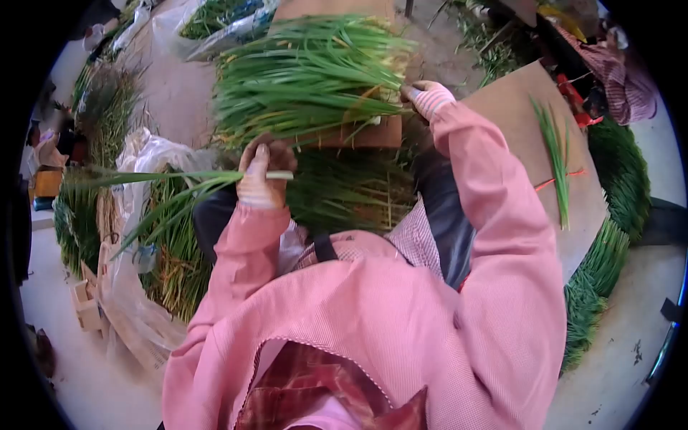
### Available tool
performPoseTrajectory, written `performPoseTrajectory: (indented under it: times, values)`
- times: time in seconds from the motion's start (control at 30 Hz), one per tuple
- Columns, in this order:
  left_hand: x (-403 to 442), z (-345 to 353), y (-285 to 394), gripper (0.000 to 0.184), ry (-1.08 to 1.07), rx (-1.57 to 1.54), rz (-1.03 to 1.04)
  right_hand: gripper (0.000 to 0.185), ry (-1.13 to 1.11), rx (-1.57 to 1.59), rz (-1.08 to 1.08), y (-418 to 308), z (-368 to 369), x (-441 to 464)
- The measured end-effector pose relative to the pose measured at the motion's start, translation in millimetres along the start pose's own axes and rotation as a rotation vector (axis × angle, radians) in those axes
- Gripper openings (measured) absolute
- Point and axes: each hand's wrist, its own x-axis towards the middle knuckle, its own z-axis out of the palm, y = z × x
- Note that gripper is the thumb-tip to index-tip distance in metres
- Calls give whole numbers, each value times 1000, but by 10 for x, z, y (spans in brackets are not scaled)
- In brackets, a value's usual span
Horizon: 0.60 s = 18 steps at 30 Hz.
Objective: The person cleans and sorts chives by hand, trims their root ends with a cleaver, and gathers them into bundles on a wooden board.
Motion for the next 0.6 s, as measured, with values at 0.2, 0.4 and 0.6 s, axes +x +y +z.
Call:
performPoseTrajectory:
  times: [0.2, 0.4, 0.6]
  values:
    - [-223, 325, 83, 27, 107, 215, 31, 22, 3, 675, -4, -263, 107, -436]
    - [-262, 433, -70, 31, 201, 318, -188, 24, -370, 623, -171, -103, 612, -1042]
    - [-86, 245, -214, 21, 168, 392, -390, 26, -526, 564, -221, 152, 938, -1164]
